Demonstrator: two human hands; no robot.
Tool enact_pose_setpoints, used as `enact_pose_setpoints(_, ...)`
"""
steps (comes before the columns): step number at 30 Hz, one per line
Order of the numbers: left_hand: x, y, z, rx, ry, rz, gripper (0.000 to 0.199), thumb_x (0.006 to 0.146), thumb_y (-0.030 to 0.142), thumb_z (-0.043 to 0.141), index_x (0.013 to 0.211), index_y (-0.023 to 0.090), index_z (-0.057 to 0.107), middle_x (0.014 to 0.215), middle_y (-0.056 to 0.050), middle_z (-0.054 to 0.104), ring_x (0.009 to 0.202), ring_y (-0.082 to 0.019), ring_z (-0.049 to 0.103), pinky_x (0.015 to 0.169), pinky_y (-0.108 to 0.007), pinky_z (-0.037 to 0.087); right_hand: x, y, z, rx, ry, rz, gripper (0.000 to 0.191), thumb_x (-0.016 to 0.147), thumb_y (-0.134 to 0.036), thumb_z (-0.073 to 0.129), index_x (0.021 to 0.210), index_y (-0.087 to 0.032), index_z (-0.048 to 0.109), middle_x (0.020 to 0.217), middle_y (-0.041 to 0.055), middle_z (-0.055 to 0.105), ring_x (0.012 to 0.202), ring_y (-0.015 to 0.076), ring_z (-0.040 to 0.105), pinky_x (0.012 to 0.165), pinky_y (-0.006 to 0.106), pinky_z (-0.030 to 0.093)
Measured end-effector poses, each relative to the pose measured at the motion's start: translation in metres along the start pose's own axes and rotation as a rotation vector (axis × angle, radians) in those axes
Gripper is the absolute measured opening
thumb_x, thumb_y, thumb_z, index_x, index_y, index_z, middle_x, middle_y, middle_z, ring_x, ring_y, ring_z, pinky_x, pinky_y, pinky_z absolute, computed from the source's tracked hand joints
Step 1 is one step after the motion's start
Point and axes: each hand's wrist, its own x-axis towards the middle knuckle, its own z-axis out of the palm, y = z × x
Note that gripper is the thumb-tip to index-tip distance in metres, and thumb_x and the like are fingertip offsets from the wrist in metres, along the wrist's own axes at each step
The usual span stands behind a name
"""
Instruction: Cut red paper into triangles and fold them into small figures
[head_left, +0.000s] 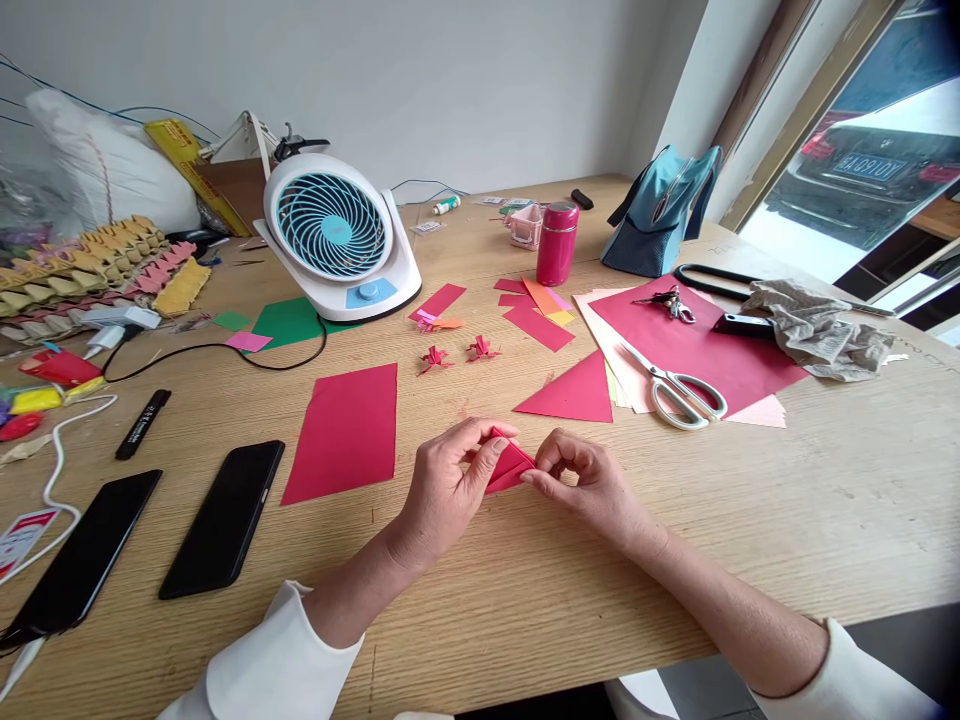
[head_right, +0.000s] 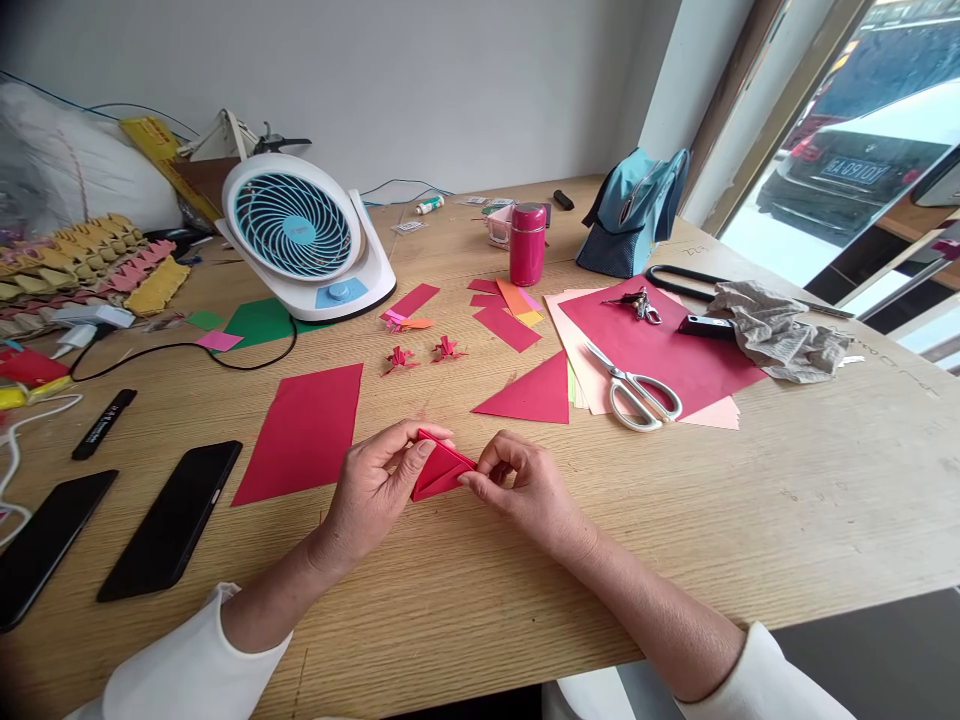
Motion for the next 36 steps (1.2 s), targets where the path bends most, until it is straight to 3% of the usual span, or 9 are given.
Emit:
enact_pose_setpoints(9,0.001,0.0,0.001,-0.064,-0.004,-0.053,0.019,0.096,0.027,0.056,0.094,0.019,0.073,0.082,-0.002,0.072,0.069,-0.012,0.062,0.064,-0.021,0.046,0.0,-0.003,0.0,-0.005,0.003,0.007,0.026,0.085,-0.037,0.069,0.069,-0.019,0.059,0.07,0.0004,0.059,0.062,0.0127,0.051,0.057,0.027,0.039)
enact_pose_setpoints(13,0.002,-0.002,0.0,-0.108,-0.003,-0.07,0.02,0.095,0.027,0.056,0.093,0.019,0.074,0.084,-0.003,0.073,0.076,-0.013,0.065,0.069,-0.023,0.048,0.0,-0.002,0.0,-0.007,0.005,0.002,0.026,0.086,-0.036,0.068,0.07,-0.019,0.058,0.07,0.0004,0.058,0.062,0.0126,0.05,0.057,0.027,0.039)
enact_pose_setpoints(20,0.002,0.0,0.003,-0.2,0.017,-0.12,0.02,0.094,0.026,0.059,0.089,0.019,0.077,0.088,-0.005,0.074,0.081,-0.015,0.066,0.077,-0.025,0.049,0.001,-0.005,0.001,0.066,0.054,-0.049,0.021,0.084,-0.036,0.072,0.09,-0.02,0.059,0.082,0.0008,0.061,0.071,0.0142,0.055,0.066,0.028,0.044)
enact_pose_setpoints(26,-0.003,-0.001,0.012,-0.253,-0.016,-0.161,0.019,0.092,0.026,0.061,0.088,0.018,0.077,0.091,-0.005,0.075,0.085,-0.016,0.068,0.079,-0.025,0.052,0.002,-0.01,0.001,0.094,0.019,-0.101,0.02,0.09,-0.034,0.065,0.078,-0.019,0.063,0.074,0.0009,0.06,0.067,0.0139,0.053,0.063,0.028,0.043)
enact_pose_setpoints(36,-0.001,-0.006,0.009,-0.225,0.04,-0.152,0.009,0.086,0.025,0.068,0.084,0.018,0.073,0.079,-0.003,0.07,0.075,-0.013,0.065,0.069,-0.022,0.053,0.0,-0.008,-0.002,0.02,0.024,-0.112,0.021,0.091,-0.035,0.063,0.077,-0.02,0.062,0.073,0.0013,0.061,0.068,0.0145,0.054,0.063,0.028,0.044)
